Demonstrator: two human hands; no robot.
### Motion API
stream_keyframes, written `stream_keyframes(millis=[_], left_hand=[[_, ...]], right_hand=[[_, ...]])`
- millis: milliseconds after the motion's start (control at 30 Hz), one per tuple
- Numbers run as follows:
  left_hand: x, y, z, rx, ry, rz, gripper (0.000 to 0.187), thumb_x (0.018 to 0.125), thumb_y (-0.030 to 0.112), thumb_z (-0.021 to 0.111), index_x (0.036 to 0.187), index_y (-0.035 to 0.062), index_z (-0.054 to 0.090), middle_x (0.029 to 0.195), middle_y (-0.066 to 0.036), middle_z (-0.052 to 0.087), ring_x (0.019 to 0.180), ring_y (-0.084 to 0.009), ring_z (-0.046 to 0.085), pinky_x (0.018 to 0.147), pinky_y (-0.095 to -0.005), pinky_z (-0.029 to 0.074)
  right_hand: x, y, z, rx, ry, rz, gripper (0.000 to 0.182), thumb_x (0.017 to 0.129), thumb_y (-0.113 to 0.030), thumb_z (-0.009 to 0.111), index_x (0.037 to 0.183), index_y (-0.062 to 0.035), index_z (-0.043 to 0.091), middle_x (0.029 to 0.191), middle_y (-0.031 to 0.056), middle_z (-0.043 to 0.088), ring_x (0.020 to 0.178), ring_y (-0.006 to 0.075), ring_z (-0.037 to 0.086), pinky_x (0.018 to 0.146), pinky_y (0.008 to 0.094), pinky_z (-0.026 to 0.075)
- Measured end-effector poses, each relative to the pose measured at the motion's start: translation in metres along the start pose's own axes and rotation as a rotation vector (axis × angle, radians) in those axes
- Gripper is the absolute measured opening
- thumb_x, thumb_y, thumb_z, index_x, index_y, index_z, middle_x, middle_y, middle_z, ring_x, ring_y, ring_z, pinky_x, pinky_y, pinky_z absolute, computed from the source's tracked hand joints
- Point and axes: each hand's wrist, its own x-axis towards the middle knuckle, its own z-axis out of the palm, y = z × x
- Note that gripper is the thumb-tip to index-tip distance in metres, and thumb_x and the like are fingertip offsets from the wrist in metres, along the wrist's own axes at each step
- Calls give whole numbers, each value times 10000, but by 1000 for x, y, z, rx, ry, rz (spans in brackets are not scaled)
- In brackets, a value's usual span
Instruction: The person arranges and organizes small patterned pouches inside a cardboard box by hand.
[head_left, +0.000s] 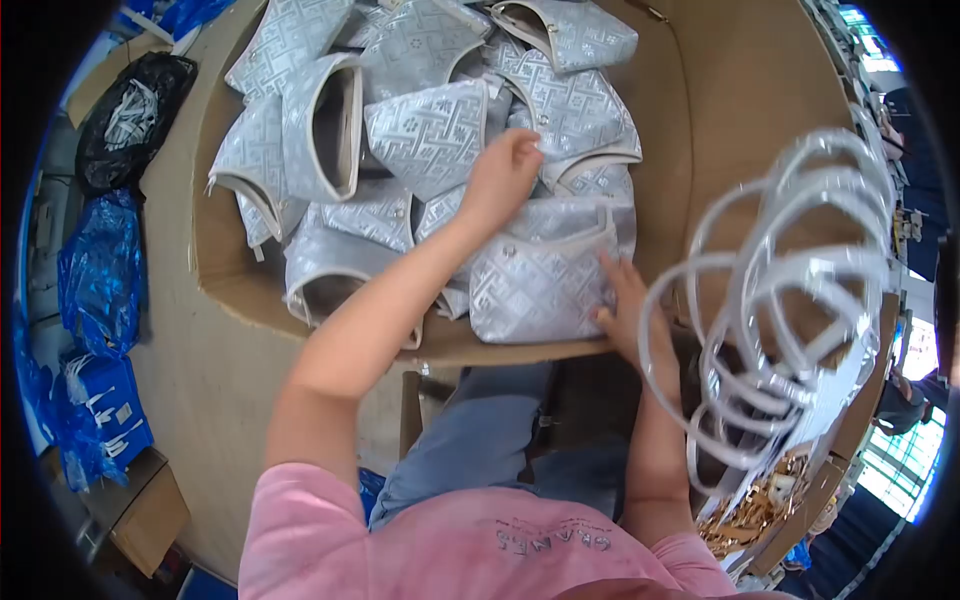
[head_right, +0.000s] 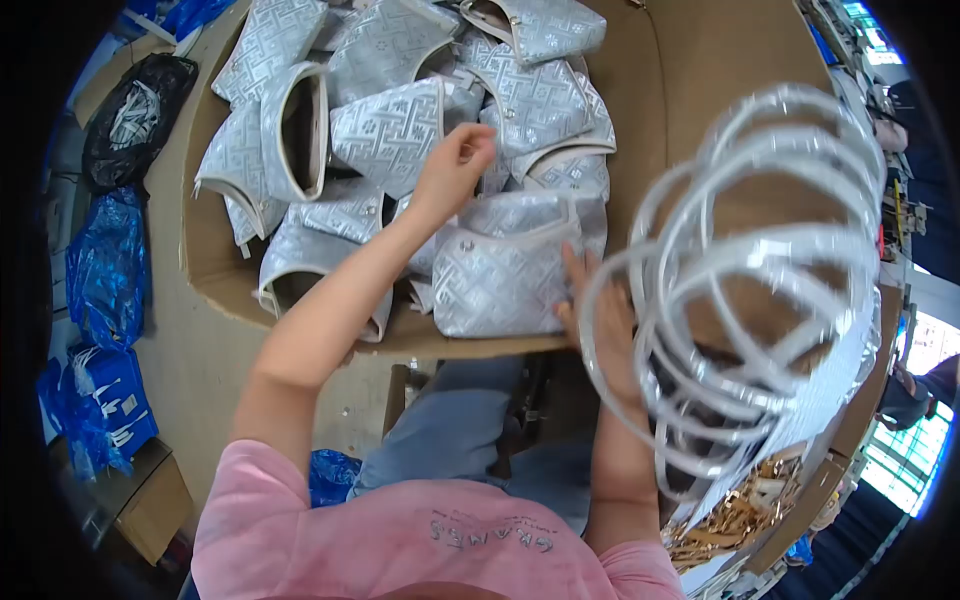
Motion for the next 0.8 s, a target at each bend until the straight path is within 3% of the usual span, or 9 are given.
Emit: stream_keyframes(millis=[33,100,233,267,367,500,633,767,800], left_hand=[[29,-26,17,8,-3,-6,330,886,208,602,1155,18,596,998,-194,667,902,-268,651,796,-362,505],[65,-64,49,108,150,-381,370,890,275,652,1086,-35,600,885,-61,645,816,-143,579,760,-307,473],[82,-63,81,-32,258,-681,343,848,269,709,1014,-12,603,847,-31,629,769,-135,557,734,-321,450],[85,-61,86,-27,242,-692,343,848,269,709,1014,-12,603,847,-31,629,769,-135,557,734,-321,450],[94,-59,78,-577,217,-758,249,829,211,729,969,51,599,812,-1,610,720,-113,525,681,-298,419],[104,-81,50,-668,507,-705,175,847,171,711,968,105,603,822,26,609,719,-104,528,654,-271,412],[99,-48,2,-545,324,-556,268,891,209,659,1081,50,558,960,-36,614,879,-119,577,795,-297,465],[66,-25,-15,-647,129,-537,265,919,213,625,1116,47,563,1049,-52,616,906,-135,589,807,-298,472],[55,-27,-19,-691,170,-559,269,925,220,619,1121,45,564,1052,-57,618,908,-139,592,811,-299,475]], right_hand=[[3,-1,-1,9,-6,0,601,821,-152,679,1382,-129,464,1438,240,375,1295,412,405,1079,430,339],[2,-2,-6,-1,29,-25,556,833,-143,662,1357,-107,481,1427,230,393,1271,401,434,1069,416,352],[24,-8,-23,199,164,27,472,851,-135,638,1301,-69,516,1406,216,417,1236,381,470,1053,389,367],[35,-8,-29,300,233,40,442,856,-133,631,1279,-55,529,1399,212,425,1225,374,480,1048,380,371],[69,-4,-39,472,335,73,400,875,-147,614,1251,-34,536,1388,199,438,1221,360,484,1045,364,370],[142,23,-35,596,358,253,422,891,-193,606,1273,-31,527,1396,208,439,1234,350,480,1052,354,362],[207,64,-5,393,540,277,569,856,-224,644,1362,-49,449,1385,240,451,1249,341,478,1044,356,367],[241,59,-4,782,631,366,749,796,-225,695,1435,-67,339,1301,272,519,1202,346,528,999,379,414],[246,55,-14,759,522,401,775,783,-215,703,1442,-75,319,1259,274,544,1173,357,545,977,393,429]])
